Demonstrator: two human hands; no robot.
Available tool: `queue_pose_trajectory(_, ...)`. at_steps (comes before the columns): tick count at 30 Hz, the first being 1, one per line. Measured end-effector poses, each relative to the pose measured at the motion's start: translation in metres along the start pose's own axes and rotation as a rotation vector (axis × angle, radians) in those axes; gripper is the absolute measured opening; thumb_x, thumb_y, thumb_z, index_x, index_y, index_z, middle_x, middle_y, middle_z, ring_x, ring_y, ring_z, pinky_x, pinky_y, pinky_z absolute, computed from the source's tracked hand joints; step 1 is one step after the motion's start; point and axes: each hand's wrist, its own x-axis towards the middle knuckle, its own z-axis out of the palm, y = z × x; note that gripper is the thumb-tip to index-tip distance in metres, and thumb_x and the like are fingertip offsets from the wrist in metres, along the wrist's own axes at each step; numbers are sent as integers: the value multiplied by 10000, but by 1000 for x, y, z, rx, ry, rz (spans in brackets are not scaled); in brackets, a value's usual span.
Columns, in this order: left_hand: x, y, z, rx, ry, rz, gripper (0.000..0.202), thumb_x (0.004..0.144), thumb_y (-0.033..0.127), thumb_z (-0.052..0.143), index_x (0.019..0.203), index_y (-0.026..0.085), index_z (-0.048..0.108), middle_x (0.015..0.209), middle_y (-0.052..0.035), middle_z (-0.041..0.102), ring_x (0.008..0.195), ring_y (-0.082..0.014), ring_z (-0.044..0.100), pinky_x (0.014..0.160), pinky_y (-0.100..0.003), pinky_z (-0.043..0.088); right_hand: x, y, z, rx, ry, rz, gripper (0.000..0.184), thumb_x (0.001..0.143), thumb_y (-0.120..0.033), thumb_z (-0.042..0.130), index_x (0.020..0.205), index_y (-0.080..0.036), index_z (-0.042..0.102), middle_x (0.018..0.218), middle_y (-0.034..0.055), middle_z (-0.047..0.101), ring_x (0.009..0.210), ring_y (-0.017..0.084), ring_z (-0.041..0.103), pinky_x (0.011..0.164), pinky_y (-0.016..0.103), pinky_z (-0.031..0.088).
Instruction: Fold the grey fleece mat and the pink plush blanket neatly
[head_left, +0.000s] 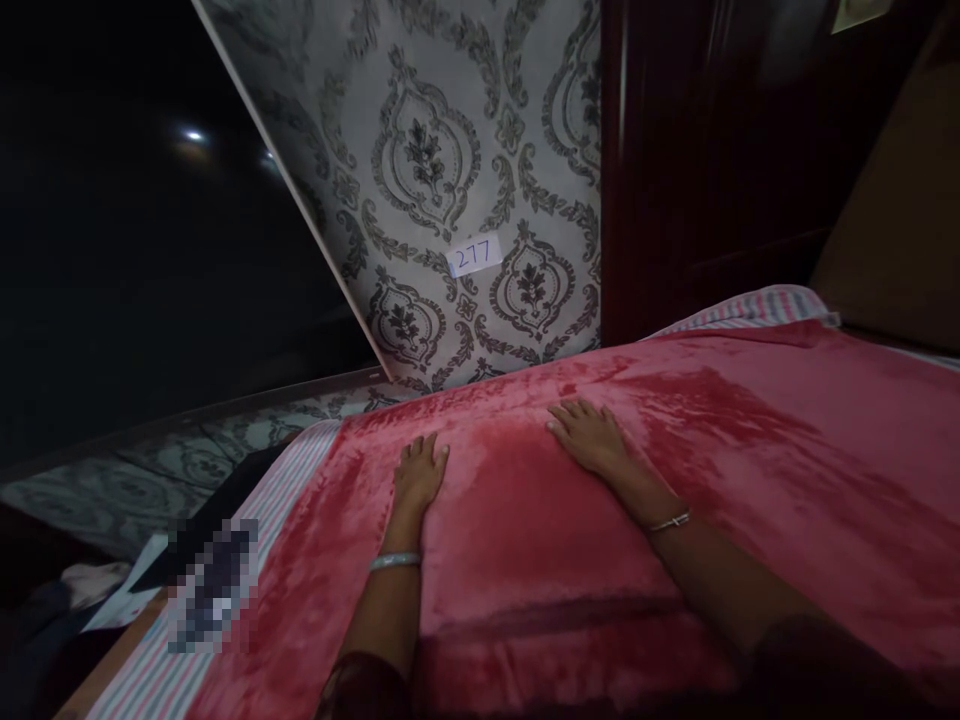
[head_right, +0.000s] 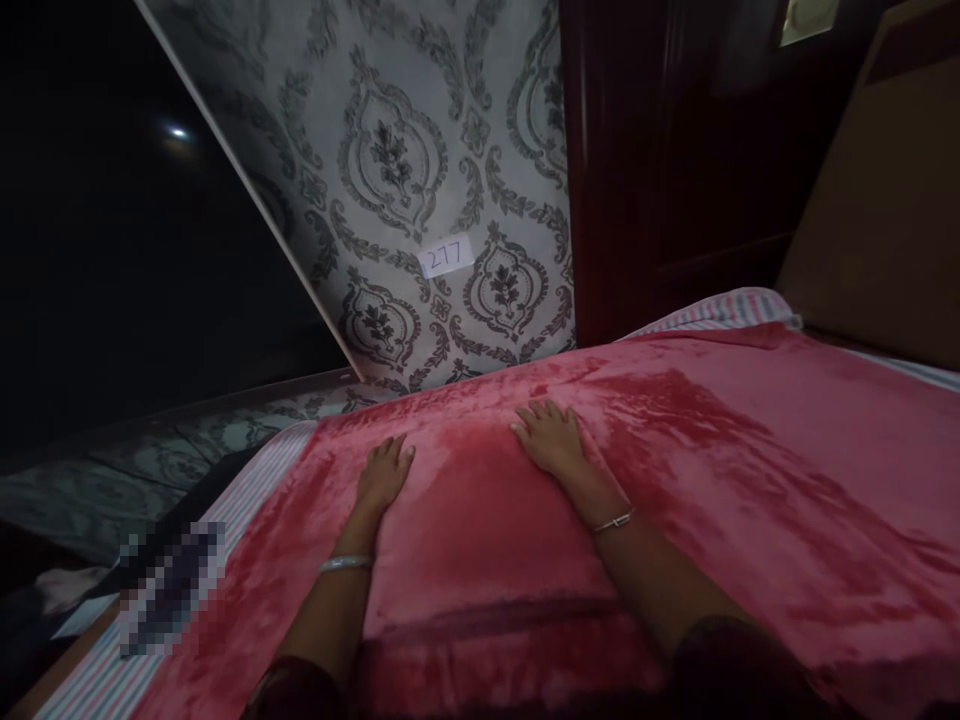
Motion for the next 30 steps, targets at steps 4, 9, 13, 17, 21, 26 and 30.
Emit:
queue_pose_trajectory(4,1,-3,7,12,65,40,574,1003,471,258,1502,246,429,1569,-82,408,1379,-337,416,1093,-518,413,2,9,5,11,17,-19,501,1026,-424,294,1447,-266,515,1543,73,429,1409,292,360,1124,566,289)
queue_pose_trajectory(9,-2,-4,6,30,95,75,563,1001,453,257,1476,234,466,1529,-98,458,1302,-335,495,1045,-514,455,-2,9,6,37,69,-44,502,1015,-417,294,1415,-249,546,1506,93,474,1377,304,393,1102,575,316)
queue_pose_trajectory(13,-4,6,-7,57,28,45,597,1000,486,233,1521,244,395,1568,-96,406,1346,-355,461,1078,-546,417,-2,8,-5,39,34,-35,506,1018,-420,287,1420,-243,540,1520,100,454,1392,306,375,1109,572,309)
queue_pose_trajectory(17,-22,25,-30,142,-26,-11,654,989,549,267,1556,228,326,1619,-123,308,1461,-400,292,1159,-643,242,-13,8,-25,47,-123,-40,568,1024,-459,283,1524,-225,414,1602,112,315,1466,329,268,1145,573,260)
queue_pose_trajectory(21,-81,45,-34,146,2,271,620,1000,526,299,1552,246,336,1635,-112,271,1508,-344,205,1199,-604,177,-63,3,-40,69,-109,-233,610,1017,-545,289,1563,-279,345,1624,100,266,1489,352,205,1153,604,219)
queue_pose_trajectory(26,-148,56,0,154,7,525,629,982,527,396,1567,323,287,1663,-56,196,1524,-367,112,1192,-654,125,-127,-3,-32,42,-123,-474,594,1000,-577,358,1545,-340,372,1619,48,286,1485,351,214,1162,612,188)
queue_pose_trajectory(30,-155,56,20,160,13,501,621,992,505,376,1576,337,249,1669,-41,168,1529,-354,95,1190,-652,134,-138,-4,-21,16,-89,-460,575,1007,-562,352,1541,-350,377,1621,24,281,1488,332,206,1176,595,157)
